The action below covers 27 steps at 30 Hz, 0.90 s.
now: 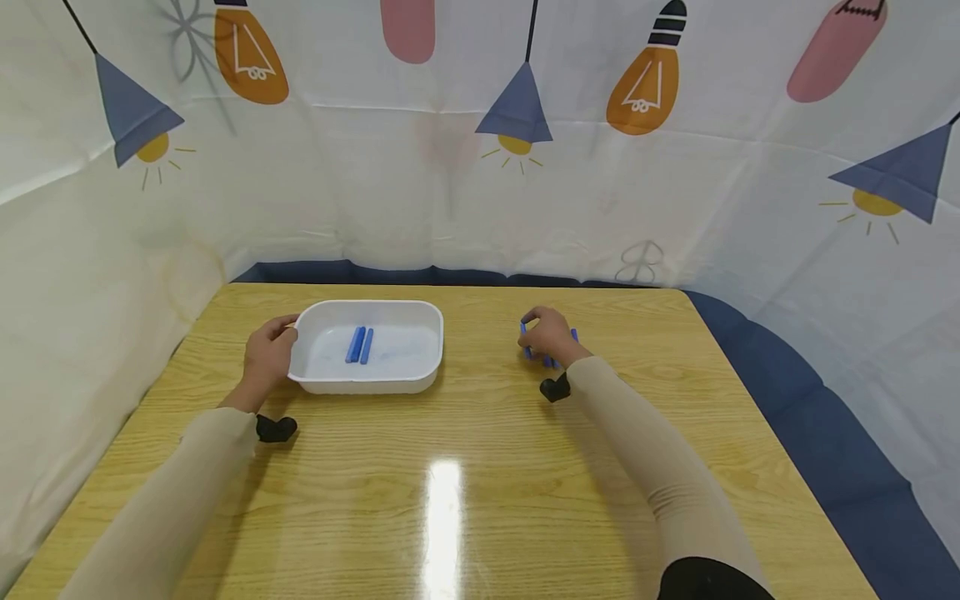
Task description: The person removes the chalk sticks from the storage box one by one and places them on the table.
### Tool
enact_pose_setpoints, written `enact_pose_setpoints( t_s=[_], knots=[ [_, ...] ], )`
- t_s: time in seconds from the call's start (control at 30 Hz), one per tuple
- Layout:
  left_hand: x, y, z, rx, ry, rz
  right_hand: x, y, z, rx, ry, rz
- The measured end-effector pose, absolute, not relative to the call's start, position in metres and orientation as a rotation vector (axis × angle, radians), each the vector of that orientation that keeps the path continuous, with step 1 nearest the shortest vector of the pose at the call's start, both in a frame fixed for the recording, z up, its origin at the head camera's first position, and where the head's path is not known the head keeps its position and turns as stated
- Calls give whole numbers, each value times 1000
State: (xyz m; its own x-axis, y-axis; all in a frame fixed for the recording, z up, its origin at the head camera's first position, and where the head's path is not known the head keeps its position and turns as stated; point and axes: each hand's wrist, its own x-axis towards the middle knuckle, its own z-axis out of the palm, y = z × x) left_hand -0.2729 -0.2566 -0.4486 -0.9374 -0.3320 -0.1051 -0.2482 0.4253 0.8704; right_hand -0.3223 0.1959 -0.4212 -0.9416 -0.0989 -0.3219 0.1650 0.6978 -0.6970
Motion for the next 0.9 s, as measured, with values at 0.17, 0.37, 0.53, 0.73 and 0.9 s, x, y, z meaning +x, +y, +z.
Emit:
enact_pose_setpoints(
  t_s=[0.17, 0.37, 0.53, 0.73, 0.9],
  knots=[
    [-272, -257, -448, 526, -2587, -1550, -323, 198, -424, 67, 2561, -1064],
    [-272, -257, -448, 518, -2588, -1544, -321, 199, -422, 71, 2564, -1045],
    [-272, -257, -448, 511, -2586, -1542, -321, 198, -423, 74, 2588, -1001],
    [-273, -257, -448, 509, -2583, -1546, -322, 197, -425, 103, 2605, -967],
    [-273, -258, -449, 514, -2579, -1549, -321, 197, -424, 113, 2634, -915]
  ],
)
